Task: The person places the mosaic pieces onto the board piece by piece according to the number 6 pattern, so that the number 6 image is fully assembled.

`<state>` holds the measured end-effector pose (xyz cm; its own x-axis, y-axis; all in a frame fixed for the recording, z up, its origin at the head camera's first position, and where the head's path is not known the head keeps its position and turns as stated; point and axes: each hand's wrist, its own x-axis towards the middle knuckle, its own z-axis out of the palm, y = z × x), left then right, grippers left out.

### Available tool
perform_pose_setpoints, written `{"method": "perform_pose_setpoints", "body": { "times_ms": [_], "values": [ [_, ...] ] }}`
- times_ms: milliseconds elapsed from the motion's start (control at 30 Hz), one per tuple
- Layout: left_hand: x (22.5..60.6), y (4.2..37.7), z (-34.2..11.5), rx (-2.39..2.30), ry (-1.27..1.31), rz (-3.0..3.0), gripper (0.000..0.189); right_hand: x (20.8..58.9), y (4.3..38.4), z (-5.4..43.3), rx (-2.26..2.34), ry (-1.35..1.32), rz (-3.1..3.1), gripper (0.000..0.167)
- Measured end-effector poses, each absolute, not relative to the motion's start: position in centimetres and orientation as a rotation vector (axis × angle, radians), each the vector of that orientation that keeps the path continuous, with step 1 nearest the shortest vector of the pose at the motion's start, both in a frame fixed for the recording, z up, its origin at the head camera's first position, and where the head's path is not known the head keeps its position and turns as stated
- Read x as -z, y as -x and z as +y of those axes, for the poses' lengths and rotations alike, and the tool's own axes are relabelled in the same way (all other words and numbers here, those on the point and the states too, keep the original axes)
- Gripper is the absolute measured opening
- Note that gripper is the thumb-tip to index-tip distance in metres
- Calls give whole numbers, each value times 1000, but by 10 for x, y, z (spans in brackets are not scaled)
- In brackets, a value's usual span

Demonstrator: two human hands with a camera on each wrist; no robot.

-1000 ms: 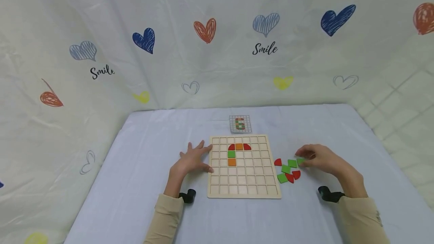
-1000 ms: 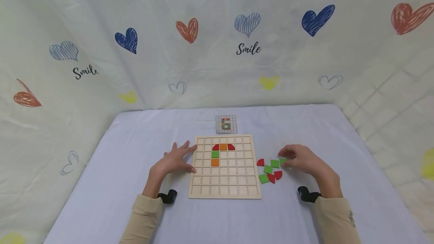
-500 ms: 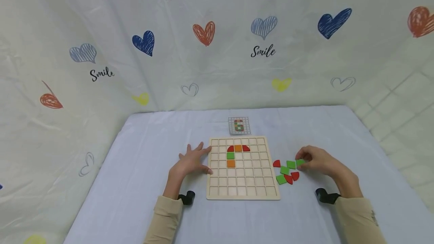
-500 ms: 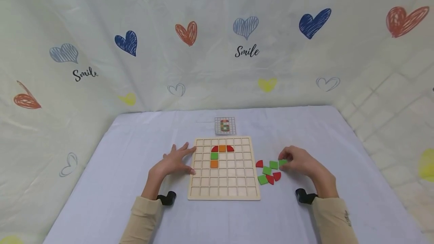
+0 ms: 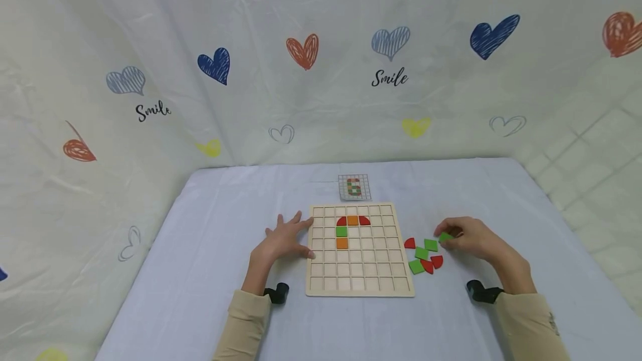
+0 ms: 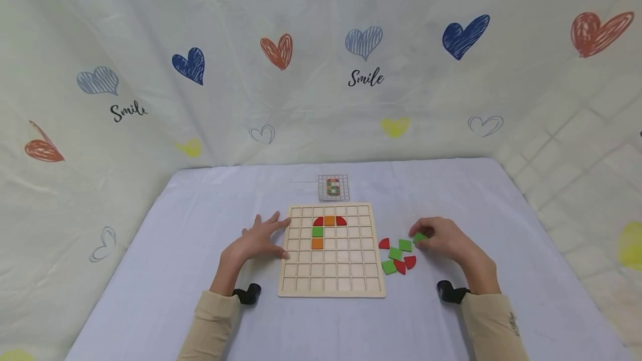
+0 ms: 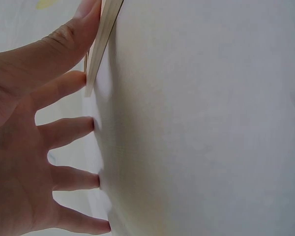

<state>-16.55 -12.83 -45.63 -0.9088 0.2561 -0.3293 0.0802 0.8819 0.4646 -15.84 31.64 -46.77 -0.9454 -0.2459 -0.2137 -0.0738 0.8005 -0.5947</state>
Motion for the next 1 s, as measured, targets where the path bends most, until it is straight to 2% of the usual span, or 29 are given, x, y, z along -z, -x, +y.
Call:
{"method": "perform_pose_setpoints", "body": {
  "times_ms": [233, 600, 1000],
  "values": [
    [457, 165, -129, -631, -241, 2668, 93, 469, 159, 313, 912, 250, 2740, 18],
    [462, 165, -131, -637, -245, 2673, 93, 466, 156, 303, 1028, 318, 2711, 33],
    [458, 170, -130, -592, -254, 2660, 94, 454, 156, 280, 1107, 401, 2658, 40]
  ]
}}
